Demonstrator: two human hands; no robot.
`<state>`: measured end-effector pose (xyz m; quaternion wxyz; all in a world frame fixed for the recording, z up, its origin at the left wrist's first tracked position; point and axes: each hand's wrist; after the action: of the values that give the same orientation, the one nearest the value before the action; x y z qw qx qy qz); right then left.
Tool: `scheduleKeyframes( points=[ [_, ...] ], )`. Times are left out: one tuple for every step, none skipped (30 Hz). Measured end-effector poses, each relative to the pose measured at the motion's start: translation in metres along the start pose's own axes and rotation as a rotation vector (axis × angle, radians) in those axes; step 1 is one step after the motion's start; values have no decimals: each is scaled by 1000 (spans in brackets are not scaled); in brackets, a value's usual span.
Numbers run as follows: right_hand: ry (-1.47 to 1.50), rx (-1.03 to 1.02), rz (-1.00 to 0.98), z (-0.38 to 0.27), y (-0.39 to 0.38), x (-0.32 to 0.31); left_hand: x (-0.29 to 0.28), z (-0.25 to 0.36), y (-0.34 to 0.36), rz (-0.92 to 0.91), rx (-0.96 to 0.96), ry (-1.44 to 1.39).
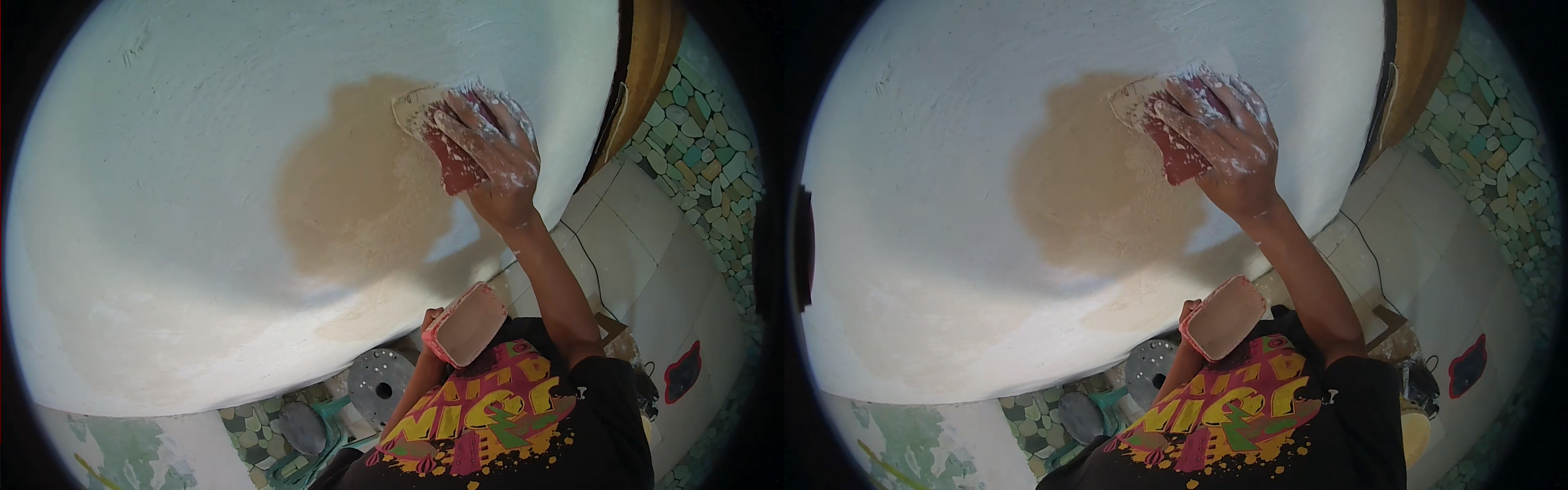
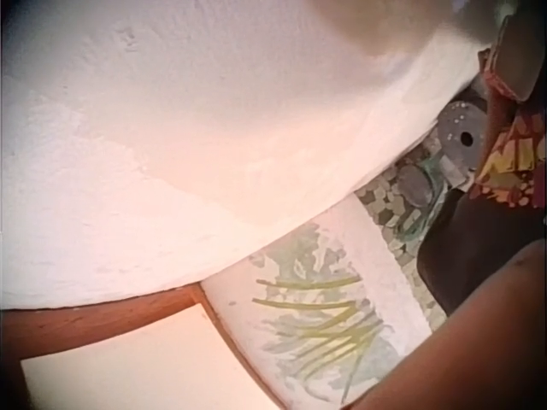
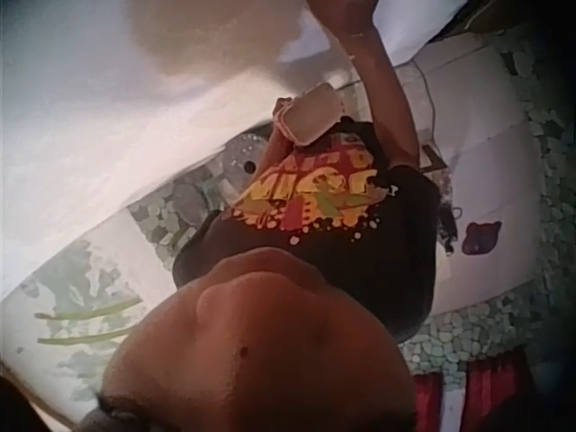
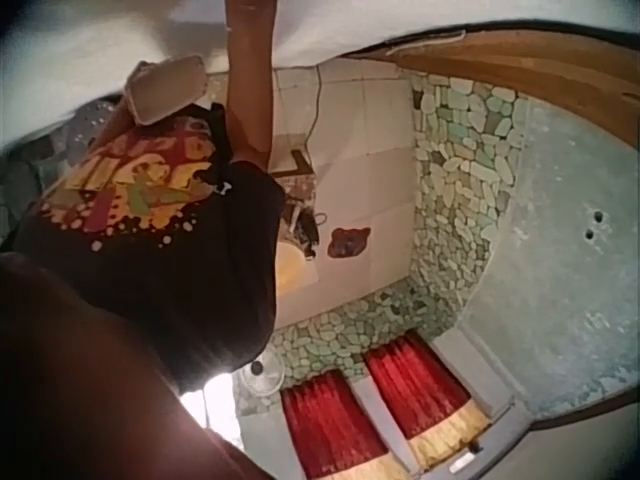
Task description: Applying and smoothing white putty on a wall using a scraper tool.
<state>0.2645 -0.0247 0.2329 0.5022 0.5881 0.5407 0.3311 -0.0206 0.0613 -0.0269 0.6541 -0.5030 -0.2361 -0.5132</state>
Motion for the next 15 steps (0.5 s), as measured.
scheduleKeyframes(
  points=[
    [-1,0,0,-1,4,-5,0,0,0,-1,-4,-7],
    [1,-17,24,-1,8,-10,0,0,0,-1,-8,-13],
    [3,-34,48,-2,11,-13,0,0,-1,0,-10,-19],
    [1,-33,49,0,15,-12,0,0,0,-1,-16,-25],
    [17,-26,87,3,22,-7,0,0,0,-1,-21,-31],
    [32,-19,125,4,25,-4,1,0,0,-1,-25,-38],
    [30,-19,125,4,22,-4,1,0,0,-2,-30,-45],
    [3,-2,75,2,16,-3,1,-1,1,-3,-35,-52],
    [-20,11,28,1,10,-1,3,0,4,-7,-34,-58],
    [-21,14,8,-2,3,-2,2,0,3,-5,-28,-68],
    [-12,11,7,-4,-2,-6,2,0,3,-4,-23,-78],
    [53,45,-6,-8,-4,-10,2,-1,3,-2,-18,-88],
    [111,81,-18,-9,-3,-14,2,-1,3,-3,-19,-96],
    [113,79,-19,-7,2,-18,2,-1,3,-4,-20,-104],
    [112,46,24,-4,12,-22,1,-1,3,-4,-21,-112]
  ],
)
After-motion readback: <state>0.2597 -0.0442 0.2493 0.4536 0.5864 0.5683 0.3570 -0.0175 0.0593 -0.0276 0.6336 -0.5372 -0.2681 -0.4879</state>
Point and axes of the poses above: each hand's wrist, its own y-axis towards the middle knuckle, its own x-axis out of the palm, z = x × y, and after that the axes turned 1 degree about -x, right-handed
